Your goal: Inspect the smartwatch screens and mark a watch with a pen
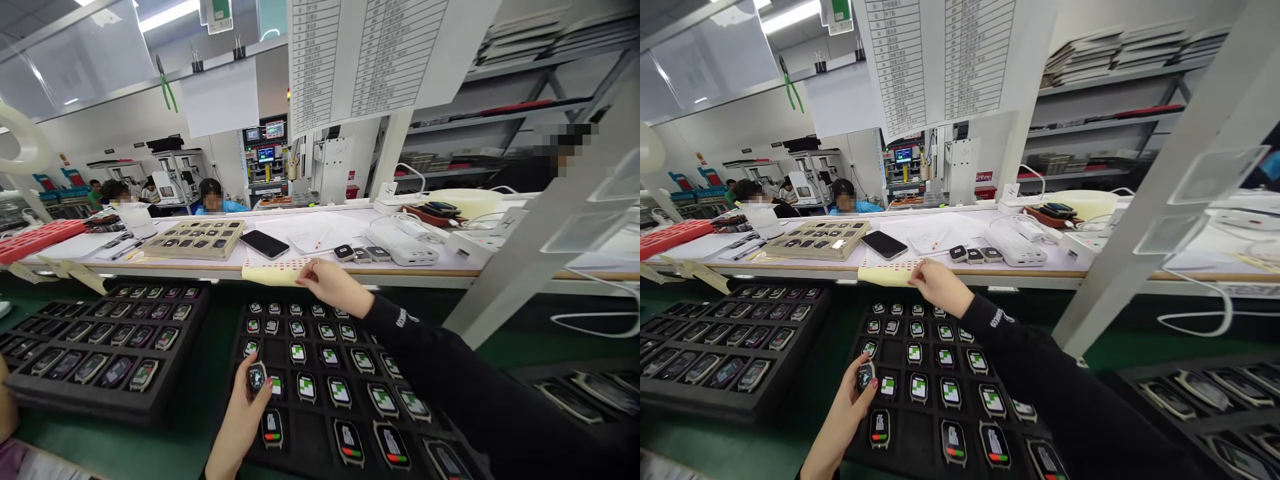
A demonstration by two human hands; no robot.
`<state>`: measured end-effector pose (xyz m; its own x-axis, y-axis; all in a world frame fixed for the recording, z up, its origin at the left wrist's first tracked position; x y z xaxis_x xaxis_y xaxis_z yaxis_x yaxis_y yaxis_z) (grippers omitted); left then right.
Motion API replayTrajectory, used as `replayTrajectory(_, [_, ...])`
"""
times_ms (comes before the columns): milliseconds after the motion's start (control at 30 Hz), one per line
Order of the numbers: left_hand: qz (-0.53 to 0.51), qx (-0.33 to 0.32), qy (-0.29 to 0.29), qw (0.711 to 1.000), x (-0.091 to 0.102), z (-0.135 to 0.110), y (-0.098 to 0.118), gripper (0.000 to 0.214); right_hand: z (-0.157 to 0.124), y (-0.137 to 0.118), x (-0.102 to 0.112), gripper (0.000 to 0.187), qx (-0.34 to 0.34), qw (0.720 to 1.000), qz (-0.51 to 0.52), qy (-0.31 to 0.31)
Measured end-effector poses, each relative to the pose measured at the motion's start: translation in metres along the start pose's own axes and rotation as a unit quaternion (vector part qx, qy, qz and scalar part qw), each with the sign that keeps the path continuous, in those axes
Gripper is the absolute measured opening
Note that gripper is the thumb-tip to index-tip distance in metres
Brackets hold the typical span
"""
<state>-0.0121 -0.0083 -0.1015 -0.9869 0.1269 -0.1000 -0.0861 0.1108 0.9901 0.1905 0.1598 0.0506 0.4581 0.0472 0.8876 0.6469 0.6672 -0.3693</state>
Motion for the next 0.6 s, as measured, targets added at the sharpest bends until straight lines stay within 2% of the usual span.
replayTrajectory(100, [0.007,-0.016,-0.029,0.999,-0.011,0.002,0.012,0.08,-0.026,-0.044,-0.019,0.017,0.064,0.992,0.058,-0.089])
replayTrajectory(167, [0.044,-0.015,-0.022,0.999,-0.018,0.005,0.018,0.078,-0.043,-0.069,-0.033,0.019,0.099,0.983,0.071,-0.138])
replayTrajectory(267, [0.083,-0.026,-0.001,0.996,-0.029,0.009,0.026,0.072,-0.058,-0.087,-0.05,0.023,0.114,0.977,0.054,-0.169])
replayTrajectory(367, [0.099,-0.051,0.01,0.994,-0.037,0.011,0.034,0.064,-0.059,-0.085,-0.057,0.023,0.097,0.982,0.019,-0.159])
replayTrajectory(433, [0.118,-0.045,0.012,0.992,-0.039,0.01,0.036,0.063,-0.057,-0.077,-0.054,0.022,0.079,0.988,0.002,-0.13])
replayTrajectory(533, [0.128,-0.02,-0.005,0.992,-0.036,0.007,0.033,0.067,-0.051,-0.064,-0.036,0.019,0.052,0.996,-0.008,-0.077])
replayTrajectory(600, [0.116,-0.01,-0.03,0.993,-0.034,0.004,0.028,0.068,-0.045,-0.053,-0.019,0.01,0.034,0.998,-0.015,-0.044])
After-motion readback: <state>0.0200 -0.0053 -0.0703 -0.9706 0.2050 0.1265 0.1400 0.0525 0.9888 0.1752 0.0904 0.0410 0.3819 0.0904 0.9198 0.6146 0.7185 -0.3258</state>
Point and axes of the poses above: each hand's wrist, its own z-axis towards the middle knuckle, its own x-axis out of the back of the hand, y = z × x, the point moved 4 cm from there along z, towards the middle knuckle, and after that the axes turned 14 degrees about -y, right-handed, at the moved point
